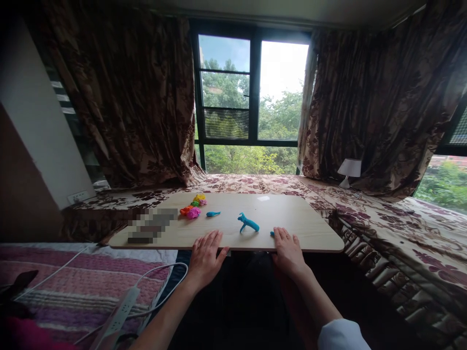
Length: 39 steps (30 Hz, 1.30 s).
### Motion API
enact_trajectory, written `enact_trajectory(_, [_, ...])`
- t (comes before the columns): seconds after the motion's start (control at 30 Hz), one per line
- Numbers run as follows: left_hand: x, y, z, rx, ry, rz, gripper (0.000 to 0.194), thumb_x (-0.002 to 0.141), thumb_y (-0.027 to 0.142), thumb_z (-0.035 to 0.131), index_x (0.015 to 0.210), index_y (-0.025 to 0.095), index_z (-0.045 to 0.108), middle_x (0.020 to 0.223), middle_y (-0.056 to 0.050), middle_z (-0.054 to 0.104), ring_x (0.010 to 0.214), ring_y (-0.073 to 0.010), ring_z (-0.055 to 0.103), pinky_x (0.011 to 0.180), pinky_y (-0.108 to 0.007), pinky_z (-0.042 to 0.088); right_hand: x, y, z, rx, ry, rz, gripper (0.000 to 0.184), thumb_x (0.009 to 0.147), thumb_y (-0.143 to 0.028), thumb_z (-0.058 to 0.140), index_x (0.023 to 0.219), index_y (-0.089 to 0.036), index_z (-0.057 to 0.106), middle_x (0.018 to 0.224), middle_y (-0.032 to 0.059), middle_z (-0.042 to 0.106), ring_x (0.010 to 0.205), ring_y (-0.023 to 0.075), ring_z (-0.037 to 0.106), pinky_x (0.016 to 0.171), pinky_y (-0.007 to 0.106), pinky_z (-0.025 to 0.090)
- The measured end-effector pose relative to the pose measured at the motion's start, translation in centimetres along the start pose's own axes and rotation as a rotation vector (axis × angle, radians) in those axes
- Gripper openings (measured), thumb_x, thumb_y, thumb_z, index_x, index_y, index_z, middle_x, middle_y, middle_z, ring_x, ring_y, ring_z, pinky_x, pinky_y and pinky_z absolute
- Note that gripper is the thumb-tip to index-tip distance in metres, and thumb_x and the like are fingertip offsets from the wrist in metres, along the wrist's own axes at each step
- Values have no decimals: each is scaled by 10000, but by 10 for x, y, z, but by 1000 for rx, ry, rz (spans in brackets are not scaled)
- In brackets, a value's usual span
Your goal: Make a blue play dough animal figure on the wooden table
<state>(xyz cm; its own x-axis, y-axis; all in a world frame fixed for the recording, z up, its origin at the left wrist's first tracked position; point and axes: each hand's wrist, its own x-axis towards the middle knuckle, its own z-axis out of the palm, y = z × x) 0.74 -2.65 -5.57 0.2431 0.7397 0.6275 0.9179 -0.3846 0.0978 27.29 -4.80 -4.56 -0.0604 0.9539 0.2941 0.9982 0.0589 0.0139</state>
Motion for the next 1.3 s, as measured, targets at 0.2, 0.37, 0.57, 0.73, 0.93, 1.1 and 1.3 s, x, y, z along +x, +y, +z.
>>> enact_trajectory(0.2, [-1, 0, 0, -6, -3, -8, 447, 878, 410, 337, 1247, 196, 472, 1320, -89, 486, 1249, -231, 365, 1056, -439, 207, -7, -3, 3, -4, 24, -17, 772, 684, -211, 469, 1401, -124, 196, 1452, 94, 260, 1331, 236, 185, 1058, 446, 118])
enact_trajectory(0.37, [0, 0, 0, -5, 3, -3, 442, 875, 407, 346, 1242, 200, 479, 1316, -89, 491, 1245, -232, 373, 1053, -437, 215, -23, -8, -1, -11, 26, -62, 766, 683, -198, 453, 1403, -143, 199, 1459, 83, 245, 1333, 229, 184, 1058, 443, 111])
enact_trajectory(0.57, [0, 0, 0, -5, 6, 0, 444, 879, 403, 337, 1241, 191, 478, 1312, -97, 492, 1241, -235, 376, 1055, -443, 208, -8, -3, 0, -7, 14, -18, 770, 683, -210, 476, 1399, -132, 204, 1447, 91, 272, 1324, 235, 206, 1050, 455, 134])
enact_trajectory(0.73, [0, 0, -1, -4, 4, -3, 438, 876, 402, 345, 1242, 202, 478, 1316, -92, 490, 1242, -233, 375, 1054, -443, 211, -10, -7, 0, -17, 24, -11, 762, 687, -200, 475, 1397, -123, 209, 1444, 108, 274, 1325, 252, 200, 1049, 466, 130])
enact_trajectory(0.93, [0, 0, -1, -5, 2, -2, 444, 879, 406, 335, 1245, 198, 474, 1320, -95, 484, 1249, -232, 367, 1056, -439, 208, -29, -14, -4, -30, 21, -75, 764, 682, -191, 449, 1404, -149, 205, 1469, 75, 216, 1341, 231, 161, 1055, 452, 114])
enact_trajectory(1.1, [0, 0, -1, -3, 3, 1, 444, 879, 408, 336, 1236, 190, 483, 1319, -98, 485, 1251, -236, 364, 1053, -441, 213, -8, -7, -2, -15, 9, -10, 765, 680, -211, 470, 1397, -116, 220, 1444, 95, 278, 1321, 241, 215, 1043, 459, 148])
enact_trajectory(1.3, [-1, 0, -1, -5, -1, -3, 440, 881, 406, 331, 1240, 196, 477, 1327, -94, 477, 1253, -230, 360, 1058, -442, 199, -18, -11, -3, -23, 27, -42, 762, 682, -193, 467, 1399, -126, 219, 1450, 89, 266, 1328, 234, 197, 1050, 448, 126])
